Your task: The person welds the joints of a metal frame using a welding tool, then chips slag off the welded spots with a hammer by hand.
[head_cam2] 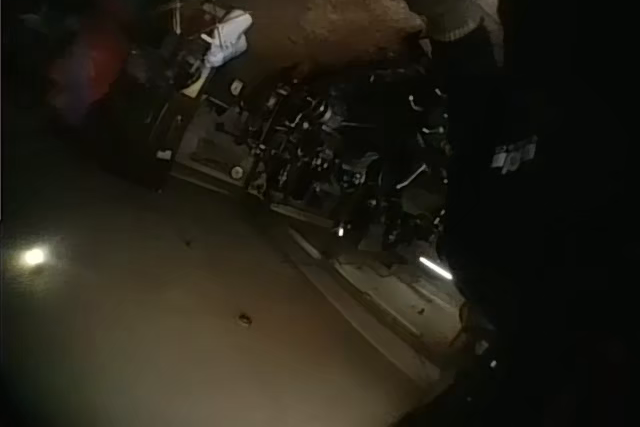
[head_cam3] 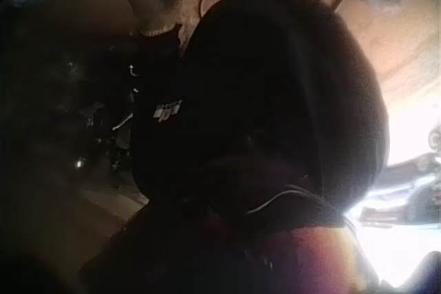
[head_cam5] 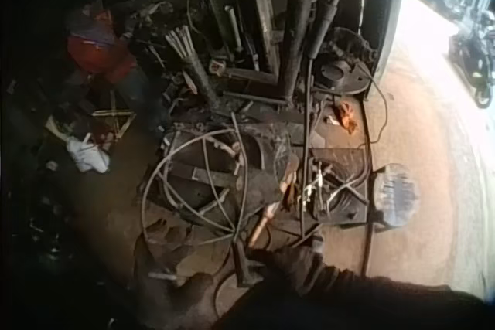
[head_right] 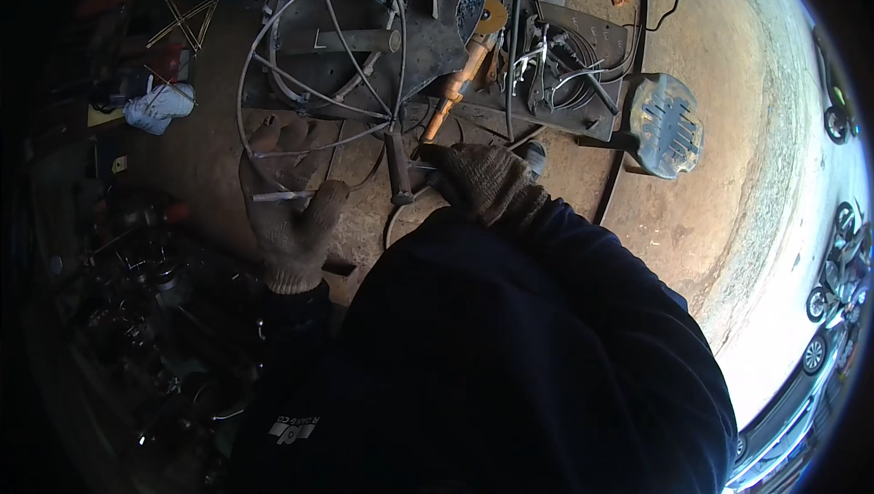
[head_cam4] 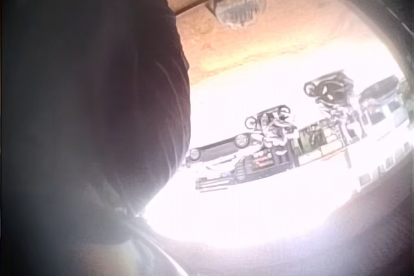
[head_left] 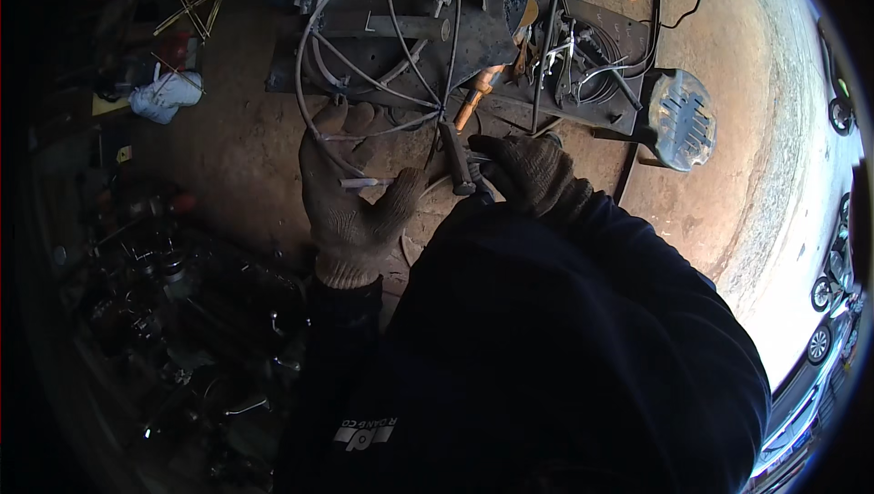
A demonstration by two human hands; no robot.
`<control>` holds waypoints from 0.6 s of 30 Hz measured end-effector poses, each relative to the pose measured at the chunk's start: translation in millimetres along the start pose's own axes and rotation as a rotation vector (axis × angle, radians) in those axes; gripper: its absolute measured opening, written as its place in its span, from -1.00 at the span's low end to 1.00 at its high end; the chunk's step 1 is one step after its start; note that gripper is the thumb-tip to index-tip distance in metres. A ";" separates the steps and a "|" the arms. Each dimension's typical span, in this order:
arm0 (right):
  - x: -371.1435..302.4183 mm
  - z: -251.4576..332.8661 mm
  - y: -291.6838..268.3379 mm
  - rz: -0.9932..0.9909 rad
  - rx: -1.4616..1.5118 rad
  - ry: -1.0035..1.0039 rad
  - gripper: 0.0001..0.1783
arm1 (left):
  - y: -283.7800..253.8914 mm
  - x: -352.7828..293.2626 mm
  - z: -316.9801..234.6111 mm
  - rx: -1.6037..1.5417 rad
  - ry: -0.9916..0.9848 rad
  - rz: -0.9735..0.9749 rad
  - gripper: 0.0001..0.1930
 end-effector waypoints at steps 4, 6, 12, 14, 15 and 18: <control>-0.4 -6.4 24.9 -0.071 0.069 0.074 -0.41 | -20.6 1.6 21.0 -0.069 -0.113 -0.003 -0.05; 2.0 -15.4 36.9 -0.071 0.104 0.138 -0.43 | -27.1 6.9 13.2 0.364 0.209 0.071 -0.10; 11.0 -13.8 49.0 -0.084 0.154 0.172 -0.44 | -35.1 9.9 27.8 0.308 0.140 0.242 -0.50; 13.6 -2.2 43.6 -0.113 0.186 0.167 -0.45 | -38.9 12.1 21.2 0.272 0.082 0.237 -0.49; 14.0 6.1 39.1 -0.114 0.114 0.129 -0.46 | -40.1 13.4 20.9 0.266 0.063 0.226 -0.46; 19.2 7.4 37.8 -0.106 0.012 0.071 -0.44 | -42.9 15.4 22.4 0.395 0.213 0.200 -0.24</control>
Point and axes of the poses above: each hand's wrist, its own x-axis towards the middle knuckle, its own y-axis out of the palm, z = x × y, the point moved 2 cm from there along x, towards the middle knuckle, and after that the axes turned 10 degrees about x, right-handed, at the moved point
